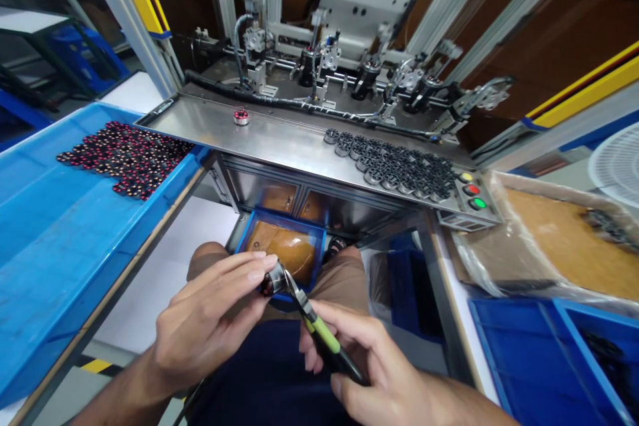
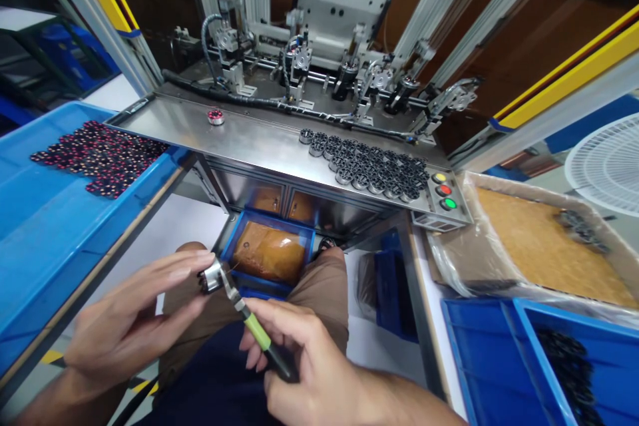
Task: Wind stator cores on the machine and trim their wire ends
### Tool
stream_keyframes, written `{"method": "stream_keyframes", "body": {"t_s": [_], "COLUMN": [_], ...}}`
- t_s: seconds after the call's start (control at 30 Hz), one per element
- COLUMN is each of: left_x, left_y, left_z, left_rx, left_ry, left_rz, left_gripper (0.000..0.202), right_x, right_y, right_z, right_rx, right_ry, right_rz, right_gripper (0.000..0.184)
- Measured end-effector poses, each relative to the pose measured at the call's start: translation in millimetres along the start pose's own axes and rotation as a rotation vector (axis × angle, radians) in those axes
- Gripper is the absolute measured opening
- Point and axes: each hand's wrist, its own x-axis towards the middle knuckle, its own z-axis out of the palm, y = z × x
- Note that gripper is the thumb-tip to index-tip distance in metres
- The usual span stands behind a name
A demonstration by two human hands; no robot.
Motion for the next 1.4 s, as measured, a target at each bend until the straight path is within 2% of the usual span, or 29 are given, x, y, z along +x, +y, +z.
{"method": "stream_keyframes", "body": {"t_s": [0.13,0.2,0.33,0.47,0.6,0.73,0.8,0.83,0.9,1.0,1.1,1.17,1.23,1.3,1.33,1.4], "left_x": [0,-1,-6,-13,-14,-12,-16,-20,-30,-50,-69,-75,-75,-70,-68,-65], "left_y": [1,-1,-5,-9,-10,-11,-13,-15,-21,-32,-44,-55,-76,-107,-127,-170], "left_z": [0.4,0.6,0.3,-0.2,0.8,2.8,2.7,1.9,-2.3,-19.2,-52.9,-82.4,-112.9,-140.2,-151.7,-168.8], "left_rx": [0.027,0.030,0.030,0.120,0.213,0.195,0.105,0.022,-0.193,-0.453,-0.483,-0.384,-0.177,0.118,0.194,0.297], "left_ry": [-0.003,0.010,0.012,-0.036,-0.027,0.004,0.063,0.107,0.198,0.350,0.457,0.435,0.361,0.269,0.263,0.255], "left_rz": [-0.018,-0.012,0.028,0.051,0.073,0.062,-0.026,-0.122,-0.382,-0.724,-0.905,-0.953,-0.958,-0.977,-1.005,-1.057], "left_gripper": [0.060,0.060,0.061,0.059,0.055,0.057,0.059,0.058,0.051,0.036,0.039,0.052,0.063,0.068,0.068,0.061], "right_x": [4,3,-3,-7,-6,-3,-2,-1,2,12,46,88,143,202,228,269], "right_y": [-5,-6,-1,4,4,3,4,5,8,7,-7,-19,-26,-24,-20,-6], "right_z": [1,1,-3,-4,-3,-3,-3,-2,-1,-7,-31,-56,-84,-108,-117,-129], "right_rx": [-0.127,-0.148,-0.040,0.042,0.072,0.064,0.047,0.021,-0.104,-0.461,-0.789,-0.939,-1.107,-1.301,-1.386,-1.432], "right_ry": [-0.008,0.029,0.164,0.158,0.199,0.215,0.215,0.214,0.206,0.179,0.185,0.226,0.320,0.420,0.443,0.455], "right_rz": [0.057,0.077,0.056,0.045,0.101,0.129,0.141,0.150,0.139,0.021,-0.143,-0.241,-0.303,-0.228,-0.160,-0.127], "right_gripper": [0.063,0.058,0.063,0.064,0.059,0.060,0.062,0.061,0.056,0.054,0.059,0.060,0.059,0.065,0.065,0.061]}}
